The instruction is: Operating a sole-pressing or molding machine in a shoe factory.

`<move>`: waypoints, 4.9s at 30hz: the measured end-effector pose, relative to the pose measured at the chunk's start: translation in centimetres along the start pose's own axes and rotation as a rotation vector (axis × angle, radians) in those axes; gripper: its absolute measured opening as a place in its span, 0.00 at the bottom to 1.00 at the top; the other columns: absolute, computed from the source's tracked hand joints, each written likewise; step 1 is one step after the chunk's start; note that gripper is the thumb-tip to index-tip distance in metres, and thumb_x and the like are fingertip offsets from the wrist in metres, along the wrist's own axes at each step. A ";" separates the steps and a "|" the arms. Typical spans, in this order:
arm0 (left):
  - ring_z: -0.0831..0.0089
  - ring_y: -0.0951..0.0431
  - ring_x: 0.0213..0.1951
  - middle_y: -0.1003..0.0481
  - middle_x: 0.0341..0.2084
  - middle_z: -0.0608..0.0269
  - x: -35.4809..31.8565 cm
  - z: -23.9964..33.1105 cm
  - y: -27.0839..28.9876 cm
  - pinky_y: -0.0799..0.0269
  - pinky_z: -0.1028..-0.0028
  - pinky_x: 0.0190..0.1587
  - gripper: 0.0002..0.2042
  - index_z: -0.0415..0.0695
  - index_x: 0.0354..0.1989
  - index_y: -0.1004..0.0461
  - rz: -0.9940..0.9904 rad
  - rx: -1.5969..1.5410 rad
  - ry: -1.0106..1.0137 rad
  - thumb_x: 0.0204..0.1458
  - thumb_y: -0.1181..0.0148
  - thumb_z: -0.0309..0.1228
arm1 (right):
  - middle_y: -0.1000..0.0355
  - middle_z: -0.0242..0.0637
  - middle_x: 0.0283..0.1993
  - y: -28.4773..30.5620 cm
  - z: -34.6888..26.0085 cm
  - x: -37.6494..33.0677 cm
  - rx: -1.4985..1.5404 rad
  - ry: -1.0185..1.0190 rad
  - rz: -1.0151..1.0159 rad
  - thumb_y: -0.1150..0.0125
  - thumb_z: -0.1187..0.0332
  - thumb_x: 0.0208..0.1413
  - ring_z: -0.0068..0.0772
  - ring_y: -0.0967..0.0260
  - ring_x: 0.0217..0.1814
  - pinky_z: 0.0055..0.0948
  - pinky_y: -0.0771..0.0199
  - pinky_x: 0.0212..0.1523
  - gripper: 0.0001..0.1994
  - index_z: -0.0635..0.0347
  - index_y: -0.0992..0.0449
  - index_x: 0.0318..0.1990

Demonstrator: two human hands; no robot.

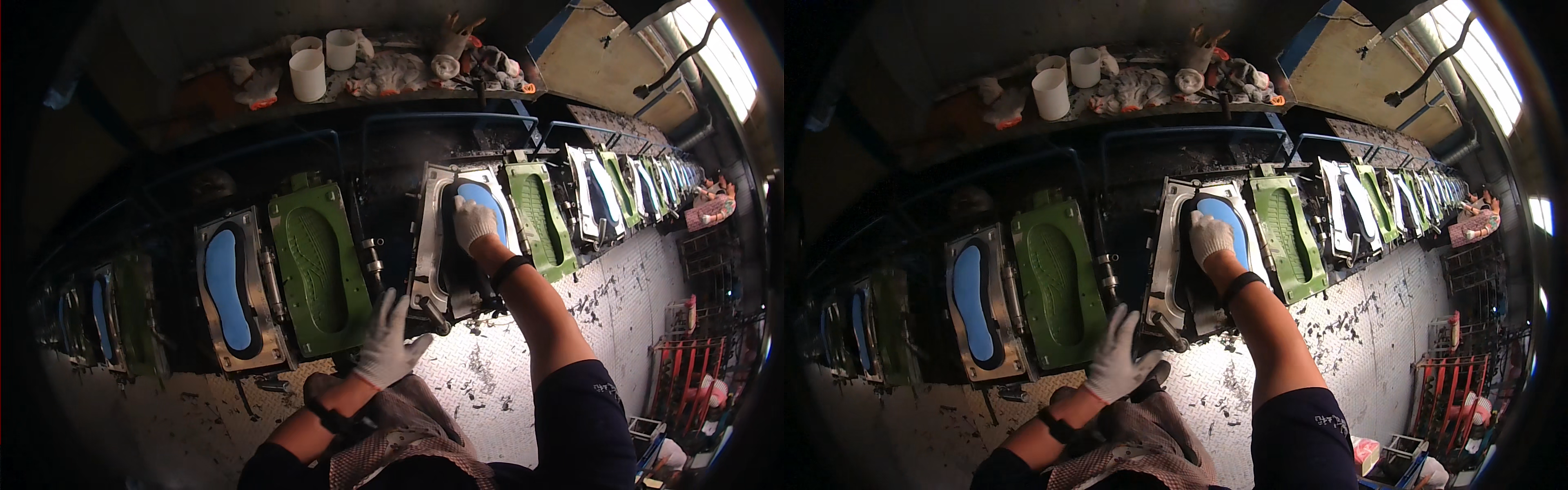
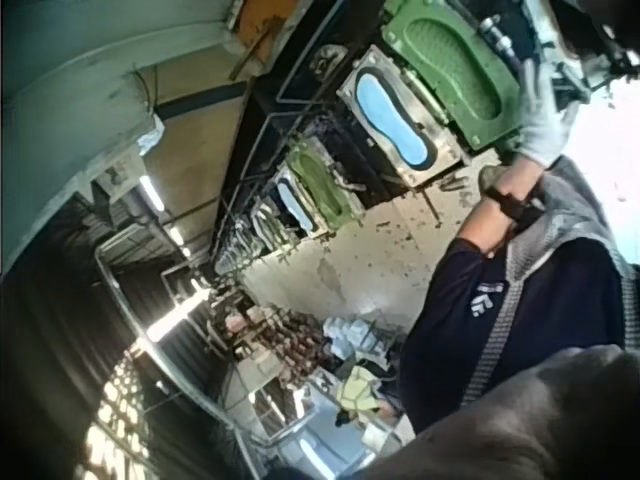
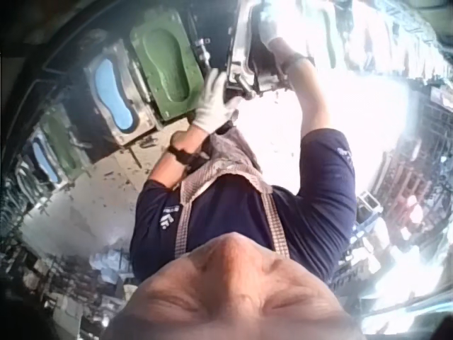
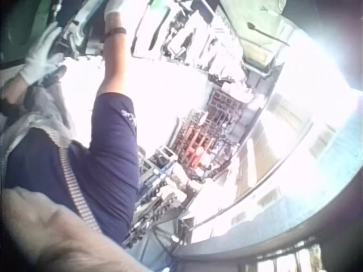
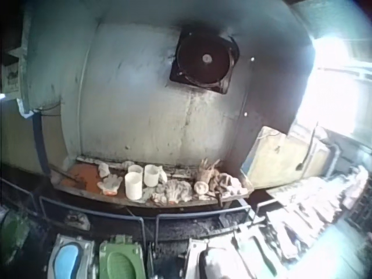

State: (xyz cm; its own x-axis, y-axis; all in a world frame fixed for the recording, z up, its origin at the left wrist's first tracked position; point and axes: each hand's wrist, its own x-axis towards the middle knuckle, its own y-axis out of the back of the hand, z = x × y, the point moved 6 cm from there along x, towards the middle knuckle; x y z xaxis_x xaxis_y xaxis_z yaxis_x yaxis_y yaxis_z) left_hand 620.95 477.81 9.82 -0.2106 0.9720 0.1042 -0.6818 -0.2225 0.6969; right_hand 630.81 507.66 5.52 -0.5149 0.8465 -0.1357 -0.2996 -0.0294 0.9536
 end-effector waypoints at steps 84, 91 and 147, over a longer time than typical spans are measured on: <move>0.59 0.30 0.65 0.31 0.66 0.50 14.3 -10.5 -22.8 0.37 0.64 0.68 0.33 0.39 0.71 0.37 0.463 -1.308 1.045 0.68 0.52 0.53 | 0.27 0.31 0.32 -11.6 17.9 -24.5 1.515 0.121 -1.461 0.39 0.61 0.64 0.21 0.26 0.31 0.23 0.27 0.27 0.13 0.63 0.20 0.46; 0.64 0.20 0.50 0.19 0.46 0.47 -1.7 -2.4 -21.2 0.28 0.68 0.55 0.20 0.35 0.58 0.25 0.561 -0.377 0.937 0.72 0.51 0.40 | 0.30 0.30 0.25 -11.8 17.5 -24.0 1.100 0.119 -1.830 0.33 0.59 0.59 0.25 0.29 0.24 0.30 0.28 0.21 0.13 0.59 0.25 0.37; 0.39 0.35 0.67 0.40 0.66 0.33 36.4 44.5 -63.5 0.35 0.54 0.68 0.57 0.39 0.75 0.53 0.166 -0.234 0.666 0.40 0.19 0.39 | 0.41 0.56 0.73 -19.3 71.4 2.1 0.716 0.313 0.337 0.42 0.64 0.62 0.64 0.47 0.77 0.53 0.42 0.73 0.26 0.60 0.32 0.68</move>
State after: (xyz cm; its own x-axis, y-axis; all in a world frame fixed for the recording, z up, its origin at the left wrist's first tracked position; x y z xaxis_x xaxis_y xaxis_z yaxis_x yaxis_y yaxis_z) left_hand 687.79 530.70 0.97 -0.6558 0.6883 -0.3102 -0.7198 -0.4461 0.5319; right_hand 692.90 547.99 6.02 -0.7151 0.6640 0.2183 0.4358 0.1794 0.8820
